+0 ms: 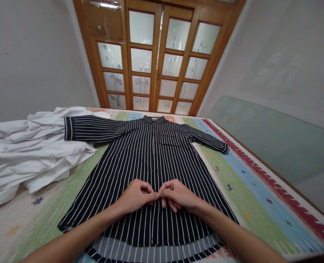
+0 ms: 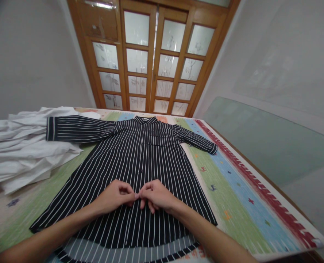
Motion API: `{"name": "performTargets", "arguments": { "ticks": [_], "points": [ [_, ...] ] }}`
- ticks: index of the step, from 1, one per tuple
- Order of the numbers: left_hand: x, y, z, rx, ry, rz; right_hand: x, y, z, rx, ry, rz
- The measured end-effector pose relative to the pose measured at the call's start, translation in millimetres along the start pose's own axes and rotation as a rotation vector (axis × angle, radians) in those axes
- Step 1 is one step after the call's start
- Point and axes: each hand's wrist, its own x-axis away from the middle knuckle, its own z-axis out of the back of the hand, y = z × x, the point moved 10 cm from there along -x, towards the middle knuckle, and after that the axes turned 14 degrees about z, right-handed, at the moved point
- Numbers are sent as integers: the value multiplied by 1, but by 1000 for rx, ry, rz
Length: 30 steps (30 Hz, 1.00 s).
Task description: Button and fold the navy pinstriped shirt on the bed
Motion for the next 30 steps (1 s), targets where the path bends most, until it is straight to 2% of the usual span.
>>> {"name": "performTargets", "arguments": {
  "ticks": [14,21,30],
  "points": [
    [3,6,3,-124,85,-56,0,-1,-2,40,-31,12],
    [-2,-11,-2,67,77,44,1,3,-1,78,-15,-7],
    [0,-8,-3,43,76,41,0,4,2,162,37,89]
  ]
}}
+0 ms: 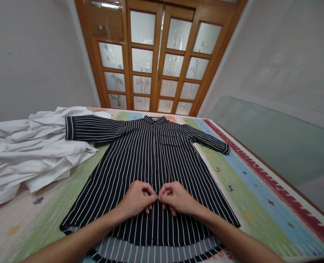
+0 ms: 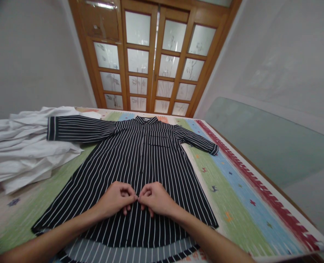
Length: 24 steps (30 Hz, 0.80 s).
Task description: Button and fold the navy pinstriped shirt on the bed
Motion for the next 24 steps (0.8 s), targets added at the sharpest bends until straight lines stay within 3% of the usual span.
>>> {"name": "performTargets", "arguments": {
  "ticks": [8,12,14,18,21,24],
  "points": [
    [6,6,-1,-83,34,-24,-1,-4,2,8,7,15],
    [7,7,0,-151,37,-20,0,-3,-2,-12,-62,-20],
    [7,7,1,-201,43,-21,-1,-6,2,57,-51,9],
    [12,21,9,-322,137,-143,-2,-30,17,303,87,224],
    [19,35,12,-418,206,-263,-1,-39,9,424,32,291],
    [21,40,12,-464,208,-298,0,-45,5,571,10,313]
  ]
}}
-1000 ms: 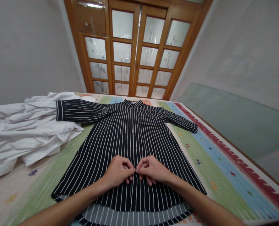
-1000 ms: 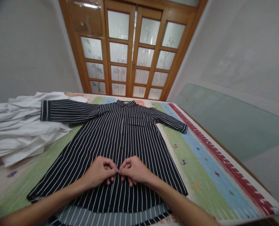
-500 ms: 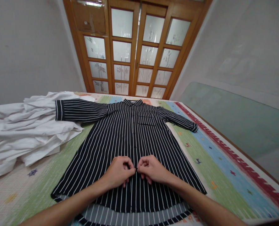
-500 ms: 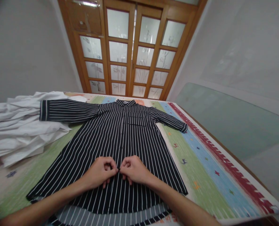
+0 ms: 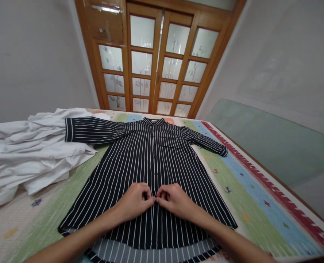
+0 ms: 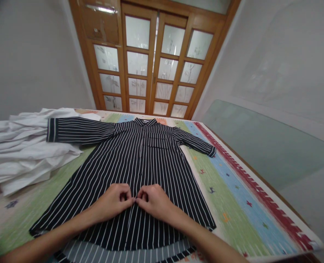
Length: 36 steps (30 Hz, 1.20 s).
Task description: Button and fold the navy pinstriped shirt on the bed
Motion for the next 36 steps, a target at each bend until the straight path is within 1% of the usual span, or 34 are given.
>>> {"name": "performTargets", "arguments": {
  "ticks": [4,7,9,11,14,15,17,19,20,21,24,27,30,33,36],
  "points": [
    [0,0,13,-46,64,-45,1,-9,-3,237,-70,51],
    [-2,-7,30,-87,139,-66,3,-17,-7,462,-119,108],
    [-5,-14,44,-128,193,-76,5,-23,-12,555,-153,150],
    [-7,-23,59,-181,261,-102,7,-31,-20,577,-198,209],
    [-10,-41,77,-282,367,-133,12,-42,-28,493,-250,308],
    [-11,-50,80,-317,390,-128,14,-44,-27,459,-237,330],
    [-13,-68,83,-384,403,-106,19,-42,-14,430,-141,339],
    [-12,-83,81,-457,387,-95,26,-29,4,468,-16,299],
    [-10,-88,79,-496,372,-99,32,-20,13,503,29,267],
    [-8,-92,77,-535,361,-108,38,-11,20,540,47,234],
    [2,-97,75,-635,353,-130,59,19,31,628,12,133],
    [10,-102,75,-685,369,-135,81,41,39,683,-17,44],
    [17,-113,79,-676,410,-103,106,57,48,736,14,-59],
    [24,-128,87,-647,460,-40,131,69,56,782,46,-160],
    [27,-141,93,-641,462,10,152,76,63,815,83,-232]
  ]
}}
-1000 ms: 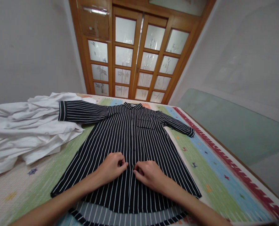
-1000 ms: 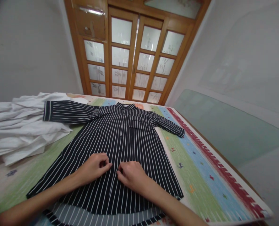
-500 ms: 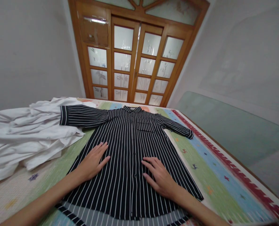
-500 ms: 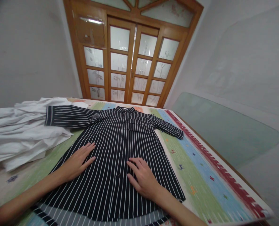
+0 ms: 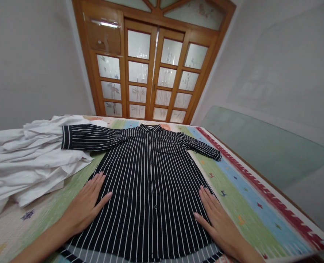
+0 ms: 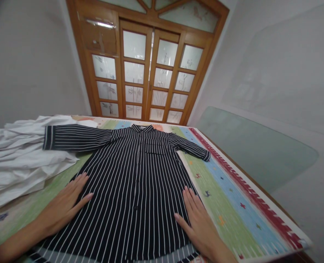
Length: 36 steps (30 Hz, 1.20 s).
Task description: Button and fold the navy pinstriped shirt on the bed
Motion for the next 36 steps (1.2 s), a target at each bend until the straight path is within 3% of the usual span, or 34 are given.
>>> {"name": "performTargets", "arguments": {
  "ticks": [4,10,15,21,24,30,36],
  "points": [
    [0,-7,1,2,-13,28,16,8,0,20,12,-37],
    [-5,5,19,38,7,65,30,23,-4,73,-12,-18],
    [-40,-3,39,150,9,189,17,22,10,137,-72,99],
    [-105,-49,43,313,52,432,-45,-7,40,214,-41,128],
    [-123,-61,44,357,89,481,-80,-28,42,113,-28,183],
    [-130,-71,52,473,193,567,-154,-56,28,-147,-62,302],
    [-133,-61,71,538,338,473,-244,-68,18,-328,82,313]
  ]
}}
